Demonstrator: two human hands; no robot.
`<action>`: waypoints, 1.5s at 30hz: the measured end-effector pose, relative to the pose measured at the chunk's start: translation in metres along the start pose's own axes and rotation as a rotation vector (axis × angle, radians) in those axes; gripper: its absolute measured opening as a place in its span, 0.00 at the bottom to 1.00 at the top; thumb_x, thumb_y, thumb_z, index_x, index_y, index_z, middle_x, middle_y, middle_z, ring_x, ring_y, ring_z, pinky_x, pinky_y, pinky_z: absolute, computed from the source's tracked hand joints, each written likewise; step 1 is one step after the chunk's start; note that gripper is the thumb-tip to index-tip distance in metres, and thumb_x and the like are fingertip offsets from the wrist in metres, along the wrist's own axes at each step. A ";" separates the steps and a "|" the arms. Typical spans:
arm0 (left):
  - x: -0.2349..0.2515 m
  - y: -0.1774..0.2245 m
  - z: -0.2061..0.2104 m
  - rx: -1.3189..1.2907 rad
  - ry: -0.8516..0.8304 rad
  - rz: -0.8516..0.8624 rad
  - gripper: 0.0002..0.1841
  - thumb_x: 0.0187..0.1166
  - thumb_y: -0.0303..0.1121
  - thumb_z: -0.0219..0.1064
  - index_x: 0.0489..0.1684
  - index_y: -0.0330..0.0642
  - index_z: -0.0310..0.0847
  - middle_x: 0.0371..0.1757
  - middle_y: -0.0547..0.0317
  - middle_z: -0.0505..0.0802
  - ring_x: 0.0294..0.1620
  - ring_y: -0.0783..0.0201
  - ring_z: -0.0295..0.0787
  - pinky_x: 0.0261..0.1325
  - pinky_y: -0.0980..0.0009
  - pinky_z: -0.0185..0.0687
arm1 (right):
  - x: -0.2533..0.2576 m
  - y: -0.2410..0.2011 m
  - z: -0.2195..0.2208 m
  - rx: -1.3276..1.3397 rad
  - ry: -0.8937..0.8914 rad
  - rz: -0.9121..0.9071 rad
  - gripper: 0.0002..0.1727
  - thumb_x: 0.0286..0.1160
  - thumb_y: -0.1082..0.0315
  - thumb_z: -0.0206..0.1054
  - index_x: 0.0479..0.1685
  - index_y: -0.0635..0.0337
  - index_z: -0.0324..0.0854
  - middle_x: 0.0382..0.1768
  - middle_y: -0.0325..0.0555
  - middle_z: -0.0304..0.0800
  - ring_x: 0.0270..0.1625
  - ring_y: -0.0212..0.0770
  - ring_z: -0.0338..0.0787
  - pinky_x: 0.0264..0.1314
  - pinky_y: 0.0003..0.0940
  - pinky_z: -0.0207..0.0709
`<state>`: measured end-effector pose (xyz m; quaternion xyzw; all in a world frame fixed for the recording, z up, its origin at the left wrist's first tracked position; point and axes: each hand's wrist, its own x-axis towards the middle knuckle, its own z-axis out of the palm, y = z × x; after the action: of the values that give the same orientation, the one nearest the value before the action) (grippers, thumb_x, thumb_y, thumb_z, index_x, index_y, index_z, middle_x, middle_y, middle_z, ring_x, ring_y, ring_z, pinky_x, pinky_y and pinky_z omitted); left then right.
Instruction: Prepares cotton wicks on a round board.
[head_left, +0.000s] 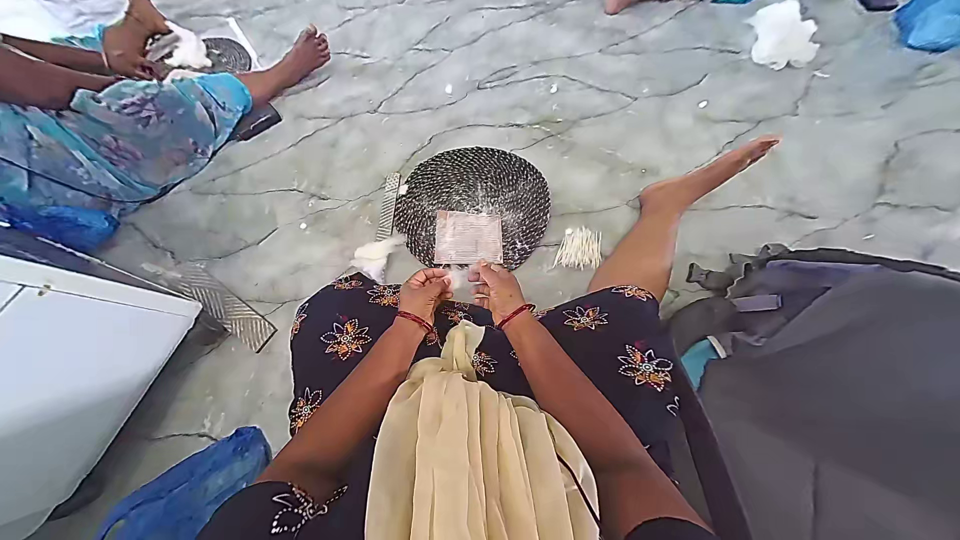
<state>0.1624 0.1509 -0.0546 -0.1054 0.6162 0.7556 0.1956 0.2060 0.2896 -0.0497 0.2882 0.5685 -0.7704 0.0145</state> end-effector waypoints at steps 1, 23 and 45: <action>0.001 0.000 -0.003 0.039 -0.016 0.022 0.09 0.78 0.14 0.66 0.52 0.29 0.79 0.36 0.58 0.89 0.31 0.70 0.86 0.42 0.72 0.88 | 0.000 -0.001 -0.002 -0.093 -0.015 -0.040 0.17 0.93 0.59 0.56 0.65 0.63 0.77 0.46 0.45 0.87 0.35 0.33 0.82 0.34 0.29 0.75; 0.003 -0.006 -0.006 0.111 -0.141 0.137 0.30 0.73 0.09 0.64 0.78 0.30 0.67 0.63 0.48 0.86 0.36 0.69 0.86 0.43 0.71 0.86 | -0.002 0.009 0.006 -0.143 0.003 -0.108 0.13 0.87 0.67 0.63 0.57 0.70 0.78 0.36 0.45 0.86 0.27 0.29 0.80 0.32 0.25 0.77; 0.007 -0.008 -0.010 0.175 -0.168 0.189 0.39 0.68 0.09 0.66 0.85 0.33 0.61 0.73 0.48 0.82 0.35 0.71 0.83 0.41 0.73 0.84 | -0.002 0.008 0.006 -0.134 0.077 -0.135 0.25 0.81 0.72 0.68 0.75 0.68 0.70 0.46 0.52 0.88 0.31 0.32 0.85 0.33 0.28 0.80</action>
<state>0.1585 0.1438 -0.0666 0.0340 0.6684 0.7202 0.1829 0.2077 0.2807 -0.0548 0.2770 0.6371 -0.7181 -0.0403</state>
